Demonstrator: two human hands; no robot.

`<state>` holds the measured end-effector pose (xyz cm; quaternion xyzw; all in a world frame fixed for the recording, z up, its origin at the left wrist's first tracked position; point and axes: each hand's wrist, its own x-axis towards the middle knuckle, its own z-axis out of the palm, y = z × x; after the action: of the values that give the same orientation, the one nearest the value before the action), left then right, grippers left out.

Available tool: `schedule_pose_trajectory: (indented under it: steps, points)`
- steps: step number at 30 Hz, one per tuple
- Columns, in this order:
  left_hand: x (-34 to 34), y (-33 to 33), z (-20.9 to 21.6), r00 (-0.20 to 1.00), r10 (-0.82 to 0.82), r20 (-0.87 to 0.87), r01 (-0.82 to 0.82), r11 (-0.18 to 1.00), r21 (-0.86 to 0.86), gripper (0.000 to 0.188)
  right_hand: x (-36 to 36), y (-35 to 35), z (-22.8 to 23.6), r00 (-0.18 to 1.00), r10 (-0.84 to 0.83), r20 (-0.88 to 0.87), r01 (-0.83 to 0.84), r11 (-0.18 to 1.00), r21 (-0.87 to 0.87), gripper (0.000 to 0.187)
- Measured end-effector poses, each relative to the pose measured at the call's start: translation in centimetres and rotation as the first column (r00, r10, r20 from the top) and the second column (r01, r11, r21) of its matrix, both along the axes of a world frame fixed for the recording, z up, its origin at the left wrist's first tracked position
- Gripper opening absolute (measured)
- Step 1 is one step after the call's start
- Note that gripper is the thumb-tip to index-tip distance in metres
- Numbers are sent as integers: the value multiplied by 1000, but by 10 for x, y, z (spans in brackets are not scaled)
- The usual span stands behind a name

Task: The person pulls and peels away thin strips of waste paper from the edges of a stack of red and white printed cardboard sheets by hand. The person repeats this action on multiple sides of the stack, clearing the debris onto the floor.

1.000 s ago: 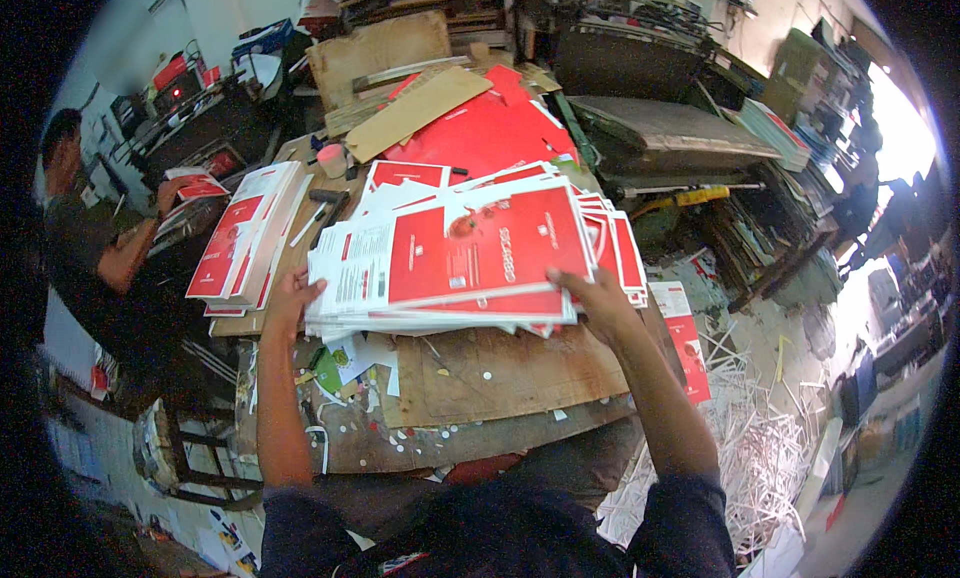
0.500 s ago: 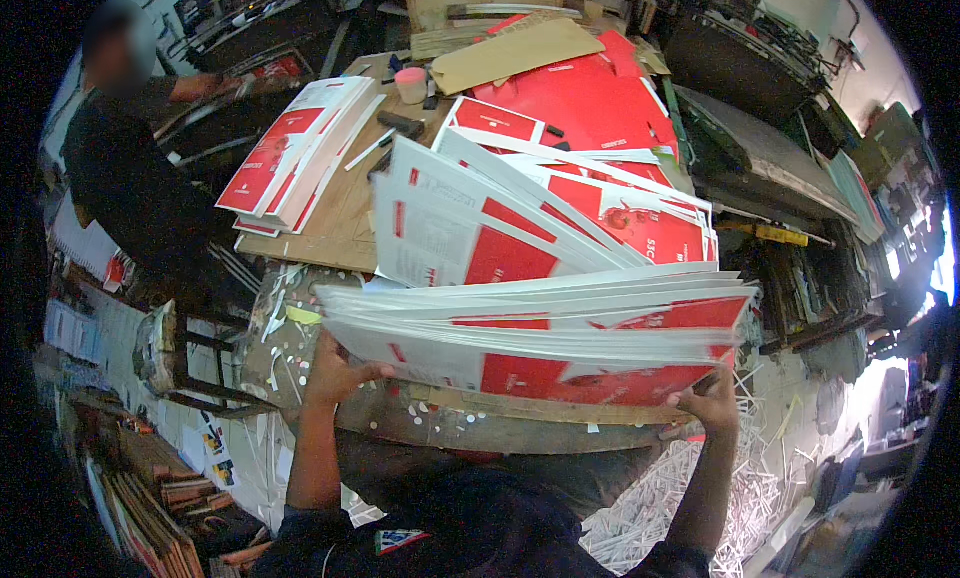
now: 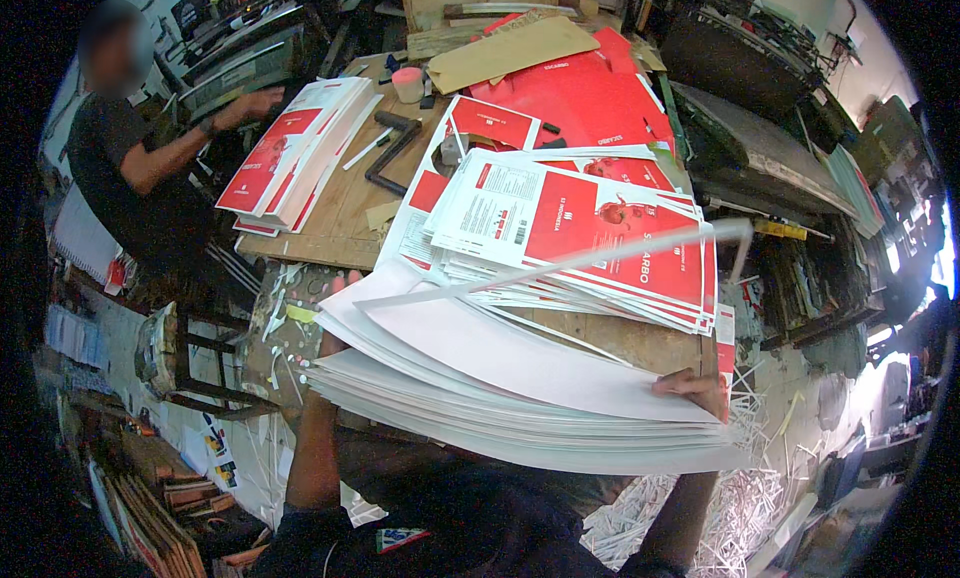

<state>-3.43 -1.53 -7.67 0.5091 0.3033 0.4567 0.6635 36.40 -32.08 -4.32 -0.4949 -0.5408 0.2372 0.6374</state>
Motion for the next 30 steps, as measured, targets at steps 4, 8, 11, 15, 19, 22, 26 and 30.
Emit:
schedule_pose_trajectory:
  steps: [4, 8, 11, 15, 19, 22, 26, 30]
  points:
    - [16, 5, 21, 975, 63, -214, 102, 728, 678, 55, 14, 4, -10, 994, -58, -98, 69, 991, 117, 21]
    - [13, 4, 47, 961, 109, -253, 122, 655, 745, 69, 39, -12, 9, 970, -186, -157, 189, 982, 5, 10]
    - [5, 0, 51, 899, 34, -437, 213, 838, 503, 82, 41, -17, 23, 902, -234, -362, 222, 972, -76, 27]
    - [18, 2, 36, 951, -166, -261, 266, 870, 415, 94, 19, -8, 18, 983, -144, 117, 168, 958, -234, 67]
    - [40, -13, 19, 953, -292, 78, 292, 956, 7, 74, 1, 6, -5, 848, -423, -318, 359, 901, -242, 65]
    - [41, -18, 22, 958, -232, -166, 275, 907, 320, 94, 4, 11, -5, 916, -397, 50, 400, 912, -90, 53]
    - [41, -8, 44, 955, -148, -257, 216, 941, 261, 80, 15, 22, 19, 871, -492, -4, 488, 865, -114, 78]
    - [44, 4, 69, 978, -126, -169, 161, 962, 219, 105, 11, 25, 49, 921, -388, -39, 372, 905, -204, 84]
